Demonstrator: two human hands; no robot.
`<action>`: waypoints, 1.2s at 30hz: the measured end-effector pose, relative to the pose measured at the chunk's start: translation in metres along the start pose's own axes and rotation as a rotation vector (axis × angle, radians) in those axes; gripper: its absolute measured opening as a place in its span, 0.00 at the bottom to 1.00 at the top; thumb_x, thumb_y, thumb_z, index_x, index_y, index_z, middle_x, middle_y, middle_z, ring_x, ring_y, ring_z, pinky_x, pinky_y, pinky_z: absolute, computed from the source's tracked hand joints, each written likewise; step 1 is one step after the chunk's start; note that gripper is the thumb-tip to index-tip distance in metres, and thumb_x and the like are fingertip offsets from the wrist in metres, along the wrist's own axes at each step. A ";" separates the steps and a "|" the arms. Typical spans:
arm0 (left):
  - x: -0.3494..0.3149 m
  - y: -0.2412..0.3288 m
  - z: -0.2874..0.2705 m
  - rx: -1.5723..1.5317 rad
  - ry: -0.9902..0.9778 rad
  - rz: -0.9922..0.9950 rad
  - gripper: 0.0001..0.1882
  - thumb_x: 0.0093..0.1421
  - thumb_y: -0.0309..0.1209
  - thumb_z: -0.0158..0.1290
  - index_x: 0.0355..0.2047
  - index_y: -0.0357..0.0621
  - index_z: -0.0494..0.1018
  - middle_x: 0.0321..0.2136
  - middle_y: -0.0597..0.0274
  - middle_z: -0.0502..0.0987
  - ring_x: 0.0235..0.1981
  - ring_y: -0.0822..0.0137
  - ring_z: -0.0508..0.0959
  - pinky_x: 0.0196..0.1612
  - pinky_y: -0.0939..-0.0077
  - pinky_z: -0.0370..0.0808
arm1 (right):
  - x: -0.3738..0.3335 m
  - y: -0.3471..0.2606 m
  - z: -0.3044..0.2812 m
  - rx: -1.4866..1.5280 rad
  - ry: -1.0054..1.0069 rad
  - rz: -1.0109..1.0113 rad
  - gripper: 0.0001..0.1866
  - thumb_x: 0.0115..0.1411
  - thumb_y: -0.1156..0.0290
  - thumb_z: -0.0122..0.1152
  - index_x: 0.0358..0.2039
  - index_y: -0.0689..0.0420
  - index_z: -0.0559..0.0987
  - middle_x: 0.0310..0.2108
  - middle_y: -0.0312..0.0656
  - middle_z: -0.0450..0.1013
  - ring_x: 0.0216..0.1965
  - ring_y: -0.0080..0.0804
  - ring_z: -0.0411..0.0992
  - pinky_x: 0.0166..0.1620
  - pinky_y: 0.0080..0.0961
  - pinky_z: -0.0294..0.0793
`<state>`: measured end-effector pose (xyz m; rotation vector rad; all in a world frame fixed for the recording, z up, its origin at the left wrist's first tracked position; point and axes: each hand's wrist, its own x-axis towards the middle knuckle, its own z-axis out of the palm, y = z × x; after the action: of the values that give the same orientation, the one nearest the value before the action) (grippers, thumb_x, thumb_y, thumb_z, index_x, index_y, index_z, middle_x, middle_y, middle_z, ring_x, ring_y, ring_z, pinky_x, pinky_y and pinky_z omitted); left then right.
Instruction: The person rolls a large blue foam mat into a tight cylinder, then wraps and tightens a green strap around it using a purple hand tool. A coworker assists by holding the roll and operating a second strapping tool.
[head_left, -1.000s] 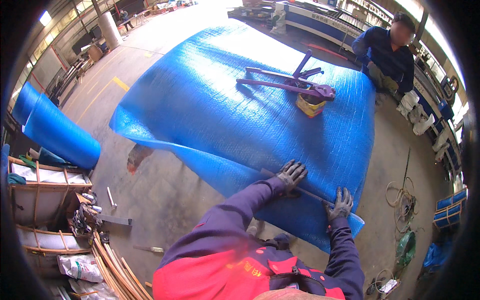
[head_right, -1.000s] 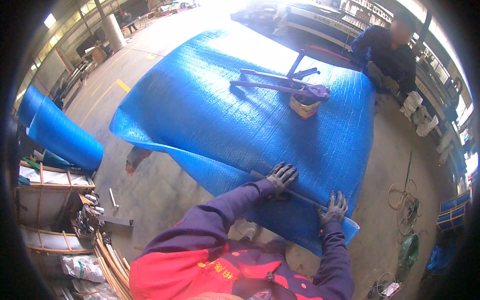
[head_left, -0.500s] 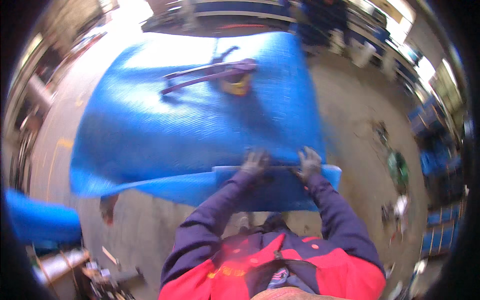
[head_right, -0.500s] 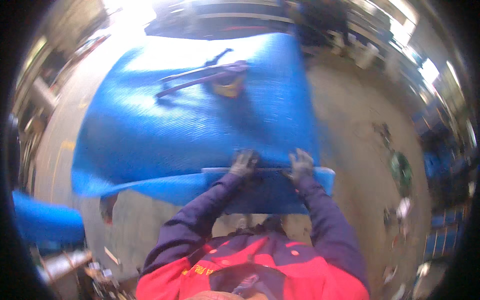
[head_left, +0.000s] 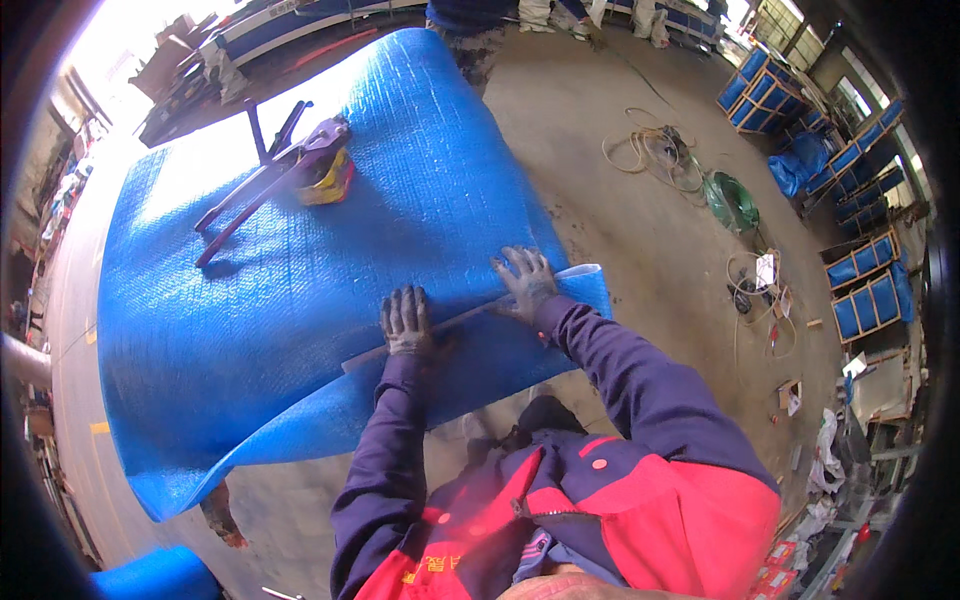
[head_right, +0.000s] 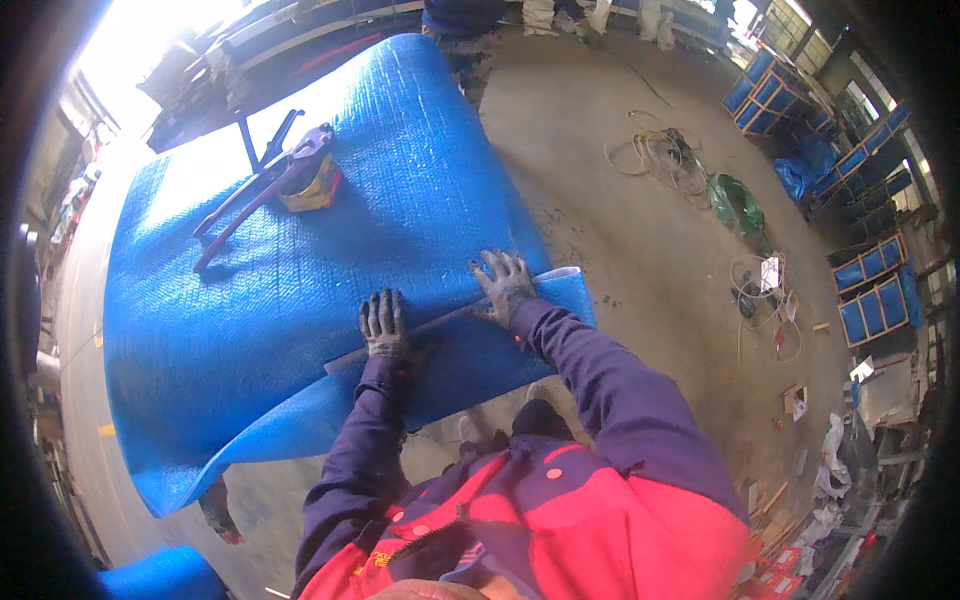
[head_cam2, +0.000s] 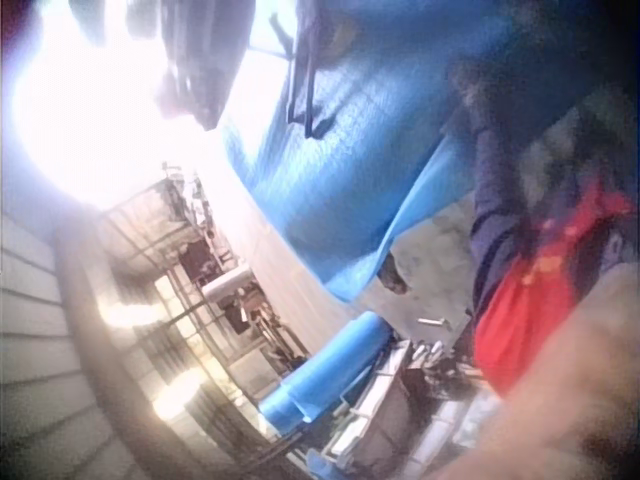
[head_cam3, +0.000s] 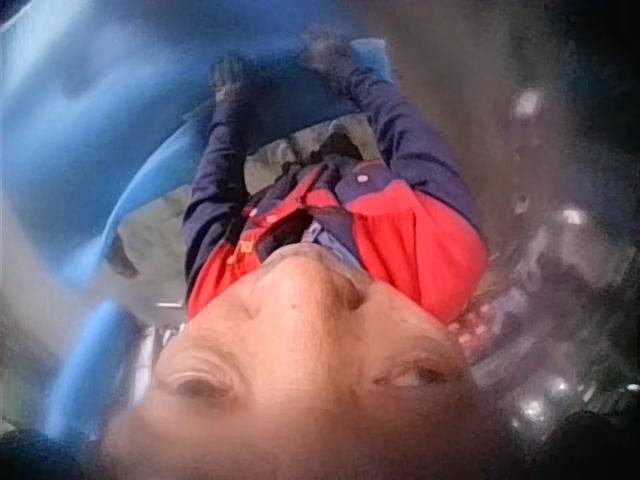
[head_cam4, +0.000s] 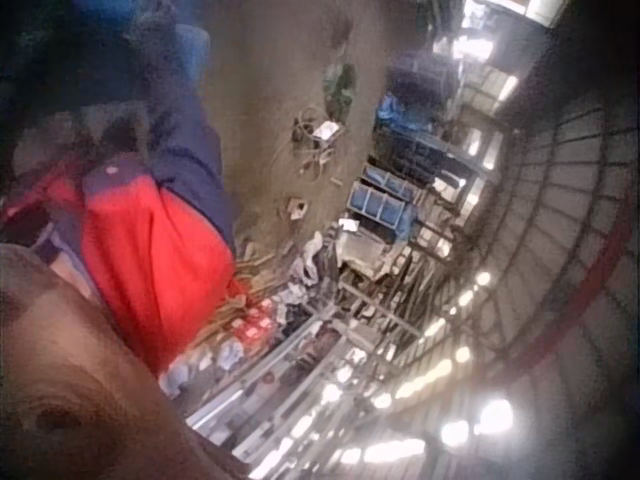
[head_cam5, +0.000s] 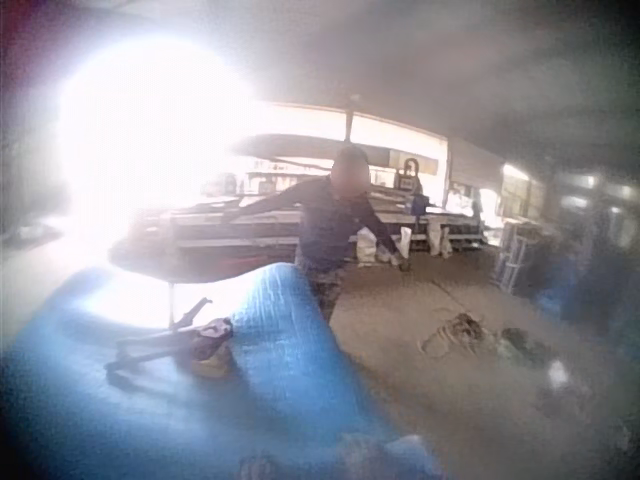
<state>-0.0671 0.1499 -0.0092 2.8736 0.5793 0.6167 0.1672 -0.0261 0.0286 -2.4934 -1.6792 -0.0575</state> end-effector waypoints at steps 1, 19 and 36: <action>0.000 0.001 -0.001 0.008 -0.016 -0.008 0.62 0.48 0.63 0.65 0.72 0.36 0.53 0.73 0.42 0.53 0.75 0.39 0.49 0.75 0.38 0.42 | 0.000 0.001 -0.001 -0.037 -0.035 0.000 0.51 0.56 0.30 0.61 0.72 0.47 0.63 0.72 0.50 0.55 0.73 0.57 0.51 0.73 0.57 0.47; -0.004 -0.027 0.033 0.392 0.173 0.128 0.55 0.53 0.60 0.64 0.71 0.41 0.56 0.69 0.47 0.62 0.71 0.45 0.60 0.74 0.42 0.51 | -0.036 0.127 -0.076 0.603 0.537 0.104 0.44 0.60 0.38 0.63 0.69 0.52 0.66 0.65 0.59 0.64 0.66 0.57 0.61 0.66 0.55 0.62; -0.004 -0.015 0.026 0.425 0.161 0.098 0.47 0.55 0.55 0.62 0.68 0.42 0.61 0.66 0.48 0.66 0.68 0.47 0.65 0.72 0.42 0.59 | 0.071 0.305 -0.170 -0.040 0.643 0.051 0.59 0.50 0.35 0.72 0.73 0.55 0.58 0.68 0.53 0.61 0.69 0.57 0.58 0.71 0.54 0.56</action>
<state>-0.0643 0.1603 -0.0369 3.2846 0.6655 0.8363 0.4834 -0.0963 0.1768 -2.1905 -1.3416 -0.7969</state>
